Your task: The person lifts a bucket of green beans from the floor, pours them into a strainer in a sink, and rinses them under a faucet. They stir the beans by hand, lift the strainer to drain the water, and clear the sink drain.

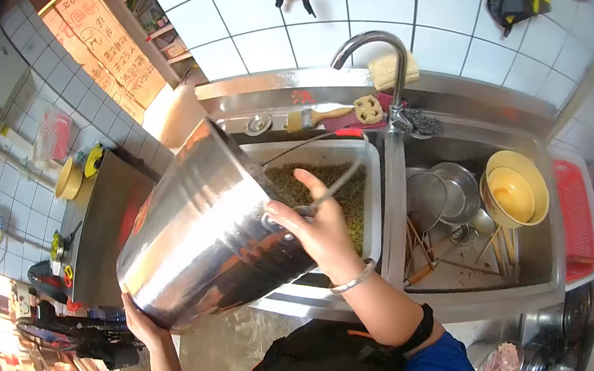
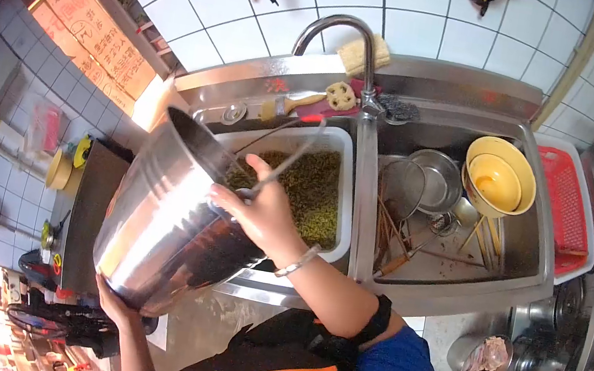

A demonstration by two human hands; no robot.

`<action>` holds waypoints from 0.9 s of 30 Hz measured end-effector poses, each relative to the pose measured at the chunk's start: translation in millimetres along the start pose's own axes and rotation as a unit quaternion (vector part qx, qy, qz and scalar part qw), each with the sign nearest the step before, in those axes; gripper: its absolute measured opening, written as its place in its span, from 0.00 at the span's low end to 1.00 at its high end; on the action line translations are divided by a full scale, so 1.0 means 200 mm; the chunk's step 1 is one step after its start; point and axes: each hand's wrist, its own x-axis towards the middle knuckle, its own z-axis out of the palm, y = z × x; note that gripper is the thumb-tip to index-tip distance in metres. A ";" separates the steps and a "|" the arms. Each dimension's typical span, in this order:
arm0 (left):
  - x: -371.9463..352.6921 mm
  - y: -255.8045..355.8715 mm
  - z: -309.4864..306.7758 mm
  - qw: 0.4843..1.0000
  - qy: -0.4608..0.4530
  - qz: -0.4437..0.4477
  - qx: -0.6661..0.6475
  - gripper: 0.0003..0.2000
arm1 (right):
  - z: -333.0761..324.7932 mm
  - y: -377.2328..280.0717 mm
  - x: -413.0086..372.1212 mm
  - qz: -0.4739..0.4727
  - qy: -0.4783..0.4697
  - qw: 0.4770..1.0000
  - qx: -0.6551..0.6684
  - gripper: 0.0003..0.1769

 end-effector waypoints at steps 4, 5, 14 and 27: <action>-0.01 0.00 -0.19 0.990 -0.087 -0.076 -0.085 0.26 | 0.09 0.05 0.04 -0.268 0.018 0.906 -0.326 0.32; -0.01 0.01 -0.24 0.991 -0.112 -0.065 -0.041 0.26 | 0.12 0.02 0.04 -0.271 0.017 0.904 -0.330 0.32; 0.32 0.46 -0.33 0.848 -0.313 0.168 0.392 0.12 | 0.20 -0.24 0.08 -0.189 -0.330 0.796 -0.472 0.19; 0.17 0.71 1.08 0.520 -0.610 0.286 0.525 0.20 | 0.18 -0.39 0.23 -0.146 -0.437 0.739 -0.491 0.20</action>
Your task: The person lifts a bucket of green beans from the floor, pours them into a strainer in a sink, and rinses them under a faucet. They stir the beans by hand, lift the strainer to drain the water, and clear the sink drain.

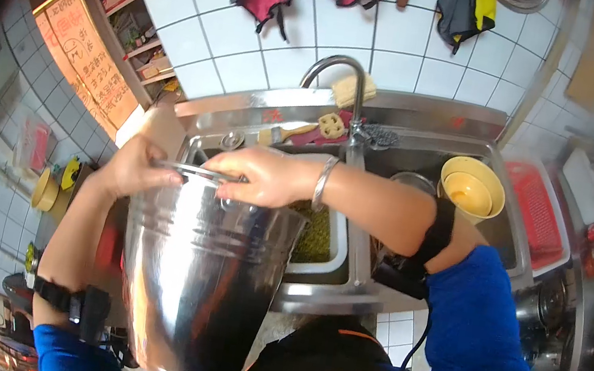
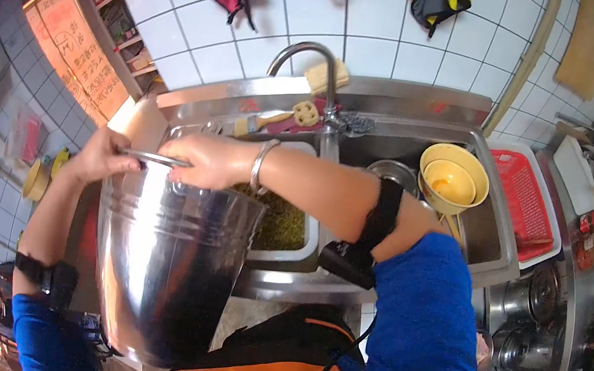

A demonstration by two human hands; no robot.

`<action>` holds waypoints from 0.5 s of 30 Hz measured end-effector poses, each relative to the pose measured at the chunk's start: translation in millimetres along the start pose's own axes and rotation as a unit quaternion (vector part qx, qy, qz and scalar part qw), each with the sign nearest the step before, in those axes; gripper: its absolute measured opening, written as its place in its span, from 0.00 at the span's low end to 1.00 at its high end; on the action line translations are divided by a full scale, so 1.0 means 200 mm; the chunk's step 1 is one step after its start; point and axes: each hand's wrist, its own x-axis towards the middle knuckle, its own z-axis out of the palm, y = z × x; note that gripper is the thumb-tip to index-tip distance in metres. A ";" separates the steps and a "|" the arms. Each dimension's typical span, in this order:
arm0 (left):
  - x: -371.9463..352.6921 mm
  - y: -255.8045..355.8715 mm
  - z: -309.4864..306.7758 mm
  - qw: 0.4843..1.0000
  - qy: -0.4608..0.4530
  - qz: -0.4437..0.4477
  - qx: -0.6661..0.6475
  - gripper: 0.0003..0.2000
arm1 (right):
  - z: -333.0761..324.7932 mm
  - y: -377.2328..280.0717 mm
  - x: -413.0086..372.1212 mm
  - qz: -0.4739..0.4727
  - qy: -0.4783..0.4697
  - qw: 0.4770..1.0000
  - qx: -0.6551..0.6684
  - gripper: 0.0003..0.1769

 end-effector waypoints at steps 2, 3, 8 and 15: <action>0.03 0.03 0.07 0.991 0.107 0.070 -0.028 0.22 | -0.01 0.09 -0.05 0.018 0.013 0.998 0.066 0.20; 0.04 0.07 0.06 0.992 0.105 0.073 -0.023 0.22 | -0.03 0.08 -0.08 0.033 0.013 0.993 0.111 0.20; 0.08 0.24 -0.06 0.981 0.144 0.122 0.033 0.21 | -0.25 0.22 -0.27 -0.003 0.057 0.957 0.285 0.39; 0.24 0.57 -0.15 0.921 0.179 0.237 0.253 0.23 | -0.51 1.06 -0.89 0.355 0.318 0.879 0.015 0.12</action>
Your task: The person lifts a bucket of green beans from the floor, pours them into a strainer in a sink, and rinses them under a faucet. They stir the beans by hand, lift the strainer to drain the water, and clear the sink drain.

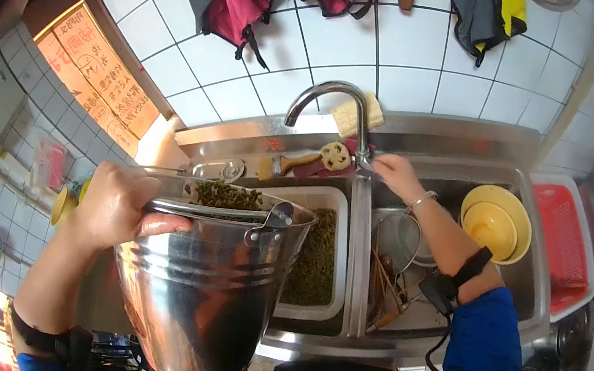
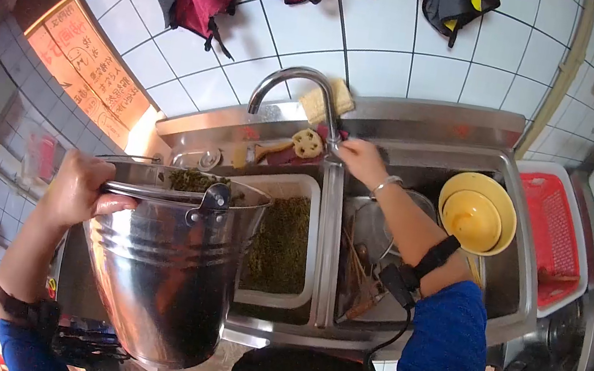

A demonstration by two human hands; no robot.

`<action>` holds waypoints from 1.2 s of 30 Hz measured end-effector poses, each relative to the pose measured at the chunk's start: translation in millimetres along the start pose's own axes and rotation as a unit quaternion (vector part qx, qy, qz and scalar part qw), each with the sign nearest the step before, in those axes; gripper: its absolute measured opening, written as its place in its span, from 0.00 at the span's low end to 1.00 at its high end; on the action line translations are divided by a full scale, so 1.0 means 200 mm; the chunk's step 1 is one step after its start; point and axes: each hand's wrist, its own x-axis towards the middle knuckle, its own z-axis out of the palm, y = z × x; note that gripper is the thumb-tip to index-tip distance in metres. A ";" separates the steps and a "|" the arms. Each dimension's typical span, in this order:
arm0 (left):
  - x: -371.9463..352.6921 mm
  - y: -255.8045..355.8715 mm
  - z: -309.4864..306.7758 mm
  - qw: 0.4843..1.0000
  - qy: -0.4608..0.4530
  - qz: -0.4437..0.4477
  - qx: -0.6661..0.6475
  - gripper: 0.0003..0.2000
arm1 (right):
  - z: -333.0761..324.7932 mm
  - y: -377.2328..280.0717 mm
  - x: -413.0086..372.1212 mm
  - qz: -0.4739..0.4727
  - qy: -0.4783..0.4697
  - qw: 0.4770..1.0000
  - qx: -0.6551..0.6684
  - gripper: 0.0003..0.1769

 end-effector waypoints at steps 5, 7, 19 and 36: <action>0.15 -0.07 0.01 0.997 -0.016 0.064 0.030 0.26 | 0.04 0.35 0.14 -0.036 0.198 0.979 -0.018 0.12; 0.20 -0.07 0.04 0.996 -0.033 0.081 0.018 0.27 | 0.06 0.27 0.14 -0.165 0.120 0.978 -0.034 0.13; 0.34 -0.10 0.15 0.984 -0.008 0.180 -0.011 0.28 | 0.18 0.28 -0.05 -0.276 0.063 0.954 -0.101 0.14; 0.44 -0.15 0.33 0.966 -0.126 0.146 -0.173 0.32 | 0.82 -0.15 -0.68 0.448 -0.189 0.571 0.662 0.10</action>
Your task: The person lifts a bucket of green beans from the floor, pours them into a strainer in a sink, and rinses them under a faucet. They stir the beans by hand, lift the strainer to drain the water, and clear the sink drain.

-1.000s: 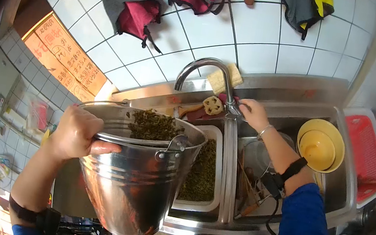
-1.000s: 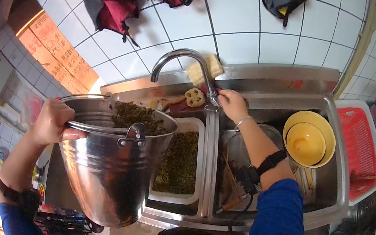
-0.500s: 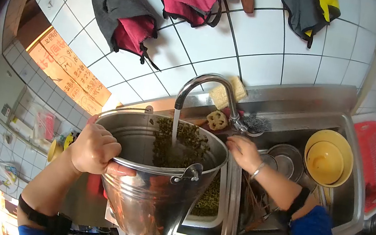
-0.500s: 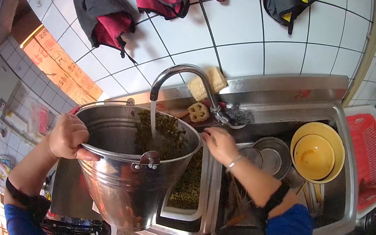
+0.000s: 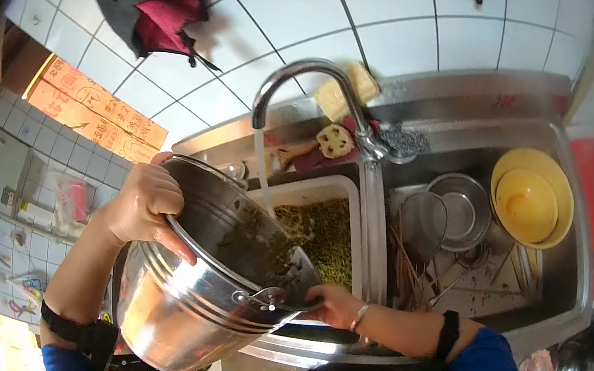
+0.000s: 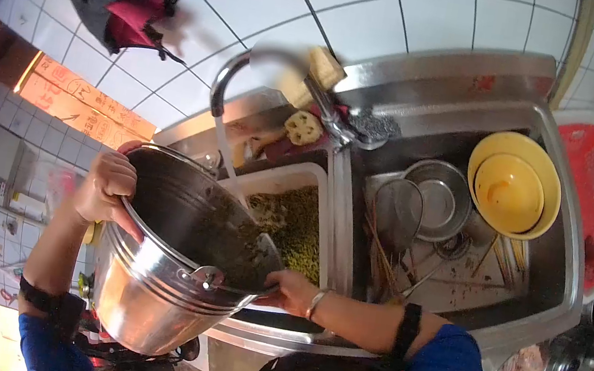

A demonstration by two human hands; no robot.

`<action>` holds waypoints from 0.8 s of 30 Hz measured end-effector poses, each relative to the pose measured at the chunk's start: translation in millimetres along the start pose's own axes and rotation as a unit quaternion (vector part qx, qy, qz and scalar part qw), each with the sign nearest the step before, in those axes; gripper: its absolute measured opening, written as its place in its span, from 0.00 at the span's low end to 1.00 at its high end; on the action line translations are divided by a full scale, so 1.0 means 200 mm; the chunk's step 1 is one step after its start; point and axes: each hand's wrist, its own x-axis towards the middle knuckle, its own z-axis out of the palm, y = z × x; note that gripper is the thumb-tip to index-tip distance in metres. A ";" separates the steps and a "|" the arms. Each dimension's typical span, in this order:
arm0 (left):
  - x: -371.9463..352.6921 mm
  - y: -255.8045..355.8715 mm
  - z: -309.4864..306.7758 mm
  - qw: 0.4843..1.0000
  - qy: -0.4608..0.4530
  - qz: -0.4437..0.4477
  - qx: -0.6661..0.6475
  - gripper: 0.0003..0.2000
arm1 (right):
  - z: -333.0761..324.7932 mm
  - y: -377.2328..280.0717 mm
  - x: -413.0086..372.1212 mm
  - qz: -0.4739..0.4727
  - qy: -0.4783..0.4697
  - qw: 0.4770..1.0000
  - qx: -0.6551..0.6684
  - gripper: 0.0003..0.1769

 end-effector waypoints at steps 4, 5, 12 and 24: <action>0.07 0.00 0.06 0.998 -0.044 -0.016 -0.038 0.32 | -0.04 0.20 0.15 0.060 -0.052 0.994 0.077 0.11; 0.10 0.01 0.05 0.998 -0.051 -0.015 -0.044 0.32 | -0.03 0.23 0.17 0.081 -0.089 0.987 0.107 0.11; 0.29 0.01 0.14 0.977 -0.196 0.059 -0.055 0.28 | 0.10 0.51 0.21 0.164 -0.193 0.911 0.324 0.10; 0.58 0.07 0.24 0.928 -0.362 0.090 -0.023 0.28 | 0.18 0.61 0.24 0.207 -0.219 0.891 0.339 0.16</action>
